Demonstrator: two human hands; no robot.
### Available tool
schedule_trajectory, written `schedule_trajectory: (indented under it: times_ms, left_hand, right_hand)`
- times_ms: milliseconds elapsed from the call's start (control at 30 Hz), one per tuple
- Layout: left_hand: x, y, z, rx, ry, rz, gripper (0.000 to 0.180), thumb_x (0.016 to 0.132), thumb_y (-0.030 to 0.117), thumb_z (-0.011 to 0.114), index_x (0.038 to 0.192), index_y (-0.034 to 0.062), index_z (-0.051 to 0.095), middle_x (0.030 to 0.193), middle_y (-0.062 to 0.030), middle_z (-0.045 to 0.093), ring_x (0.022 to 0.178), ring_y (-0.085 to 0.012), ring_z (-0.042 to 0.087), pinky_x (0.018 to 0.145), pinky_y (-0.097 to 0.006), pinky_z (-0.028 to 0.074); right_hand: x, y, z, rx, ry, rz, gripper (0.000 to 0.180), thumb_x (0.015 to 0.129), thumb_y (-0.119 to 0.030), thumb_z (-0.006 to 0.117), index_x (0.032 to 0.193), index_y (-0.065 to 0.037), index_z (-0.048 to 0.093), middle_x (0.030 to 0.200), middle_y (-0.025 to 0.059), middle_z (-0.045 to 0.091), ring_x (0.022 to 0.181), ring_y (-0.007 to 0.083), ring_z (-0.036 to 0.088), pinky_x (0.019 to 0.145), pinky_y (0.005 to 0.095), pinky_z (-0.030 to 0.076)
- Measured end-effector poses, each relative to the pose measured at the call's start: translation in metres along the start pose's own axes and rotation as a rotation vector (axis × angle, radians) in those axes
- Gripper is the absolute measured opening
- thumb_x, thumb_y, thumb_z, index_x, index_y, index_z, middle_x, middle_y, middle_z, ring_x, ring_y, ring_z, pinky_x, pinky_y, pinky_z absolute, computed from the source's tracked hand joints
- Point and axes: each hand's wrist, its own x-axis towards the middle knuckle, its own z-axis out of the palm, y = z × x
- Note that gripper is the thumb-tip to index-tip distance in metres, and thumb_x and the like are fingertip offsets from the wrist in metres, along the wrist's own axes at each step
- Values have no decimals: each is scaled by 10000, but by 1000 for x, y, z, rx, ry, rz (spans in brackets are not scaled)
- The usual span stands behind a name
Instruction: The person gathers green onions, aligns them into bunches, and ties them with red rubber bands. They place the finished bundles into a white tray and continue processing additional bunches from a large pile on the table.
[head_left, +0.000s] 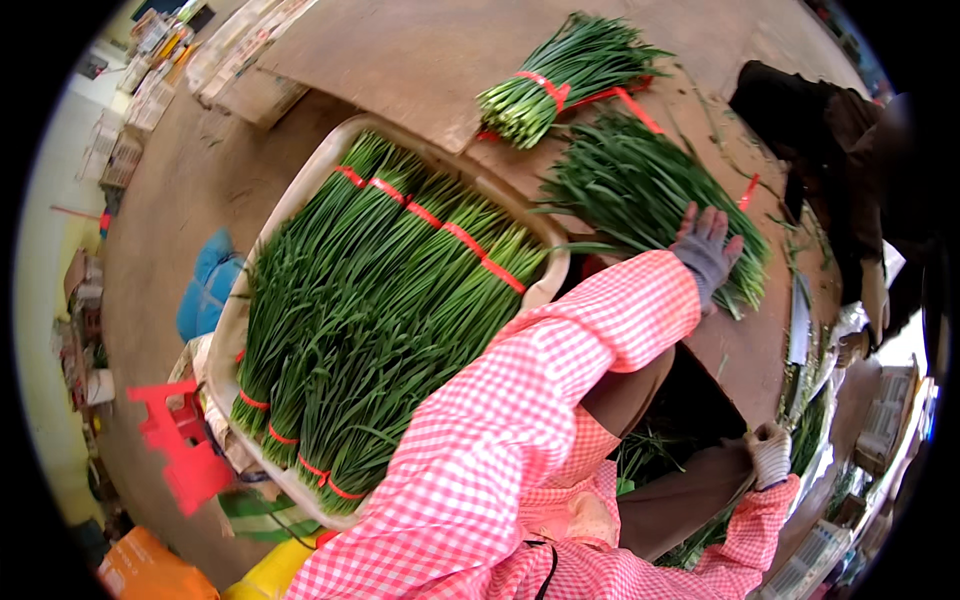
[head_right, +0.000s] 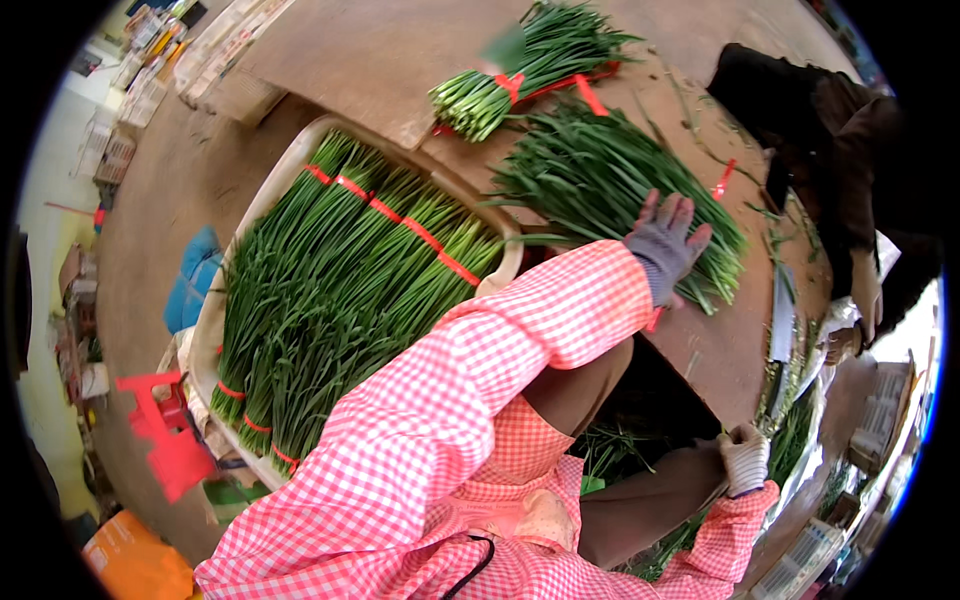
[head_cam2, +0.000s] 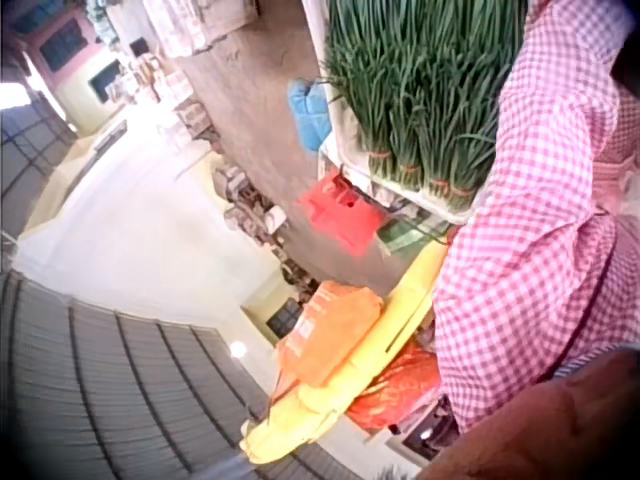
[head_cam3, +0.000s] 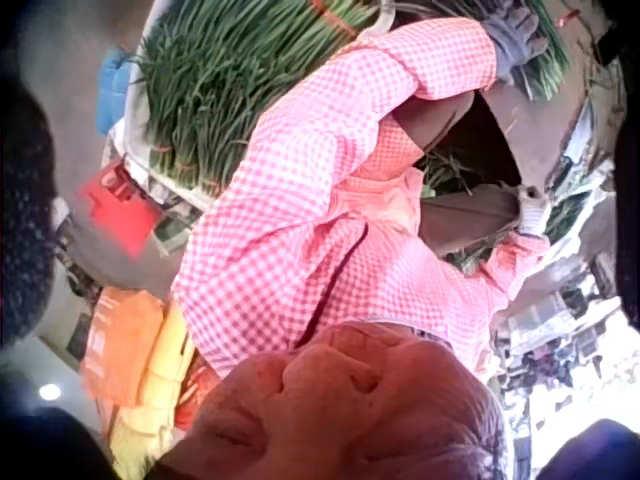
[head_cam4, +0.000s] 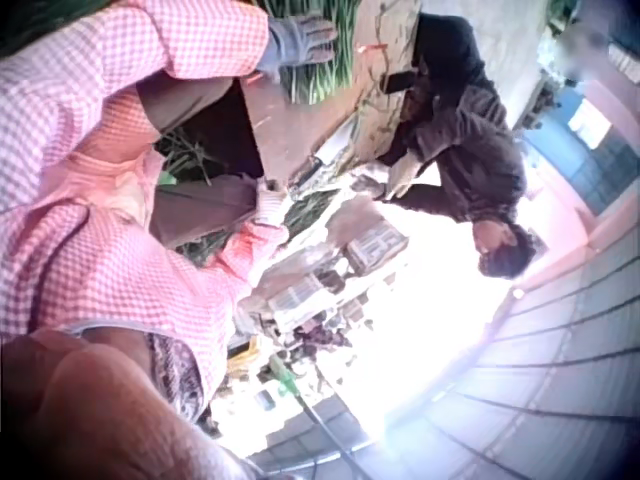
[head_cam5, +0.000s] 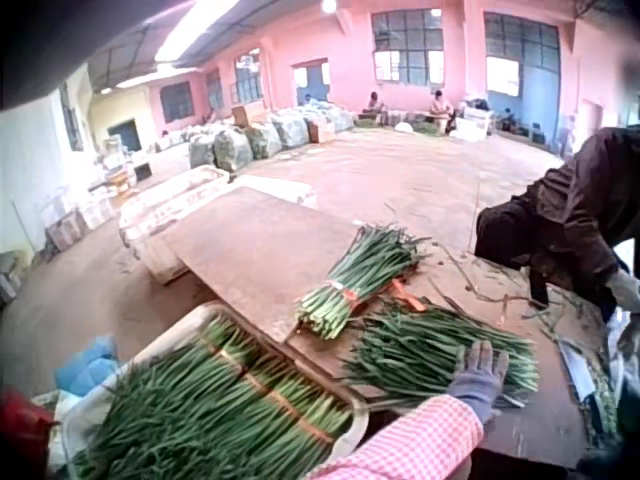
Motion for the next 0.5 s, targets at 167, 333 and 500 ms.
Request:
schedule_trajectory:
  times_ms: [167,333,500]
  left_hand:
    - [-28,-10,-36,-12,162,54,1060,699,648,618,1482,117,139,1495,-288,114,1395,-431,85,1108,-569,28]
    - [-6,-128,-91,231,560,-282,1026,718,668,597,1470,96,196,1443,-293,227,1339,-417,229,1114,-457,172]
    - [-3,-253,-113,72,338,-850,1188,601,750,647,1483,132,149,1474,-279,166,1356,-420,221,1109,-492,192]
  right_hand:
    - [-24,-25,3,62,49,18,100,685,-87,653,759,-20,661,694,158,643,653,301,633,638,369,505]
    - [-31,-24,15,63,66,11,140,715,-129,649,809,-29,678,794,174,663,740,317,643,720,381,511]
    - [-30,-16,23,28,124,-39,148,721,-143,648,815,-34,680,789,178,656,734,326,636,714,388,508]
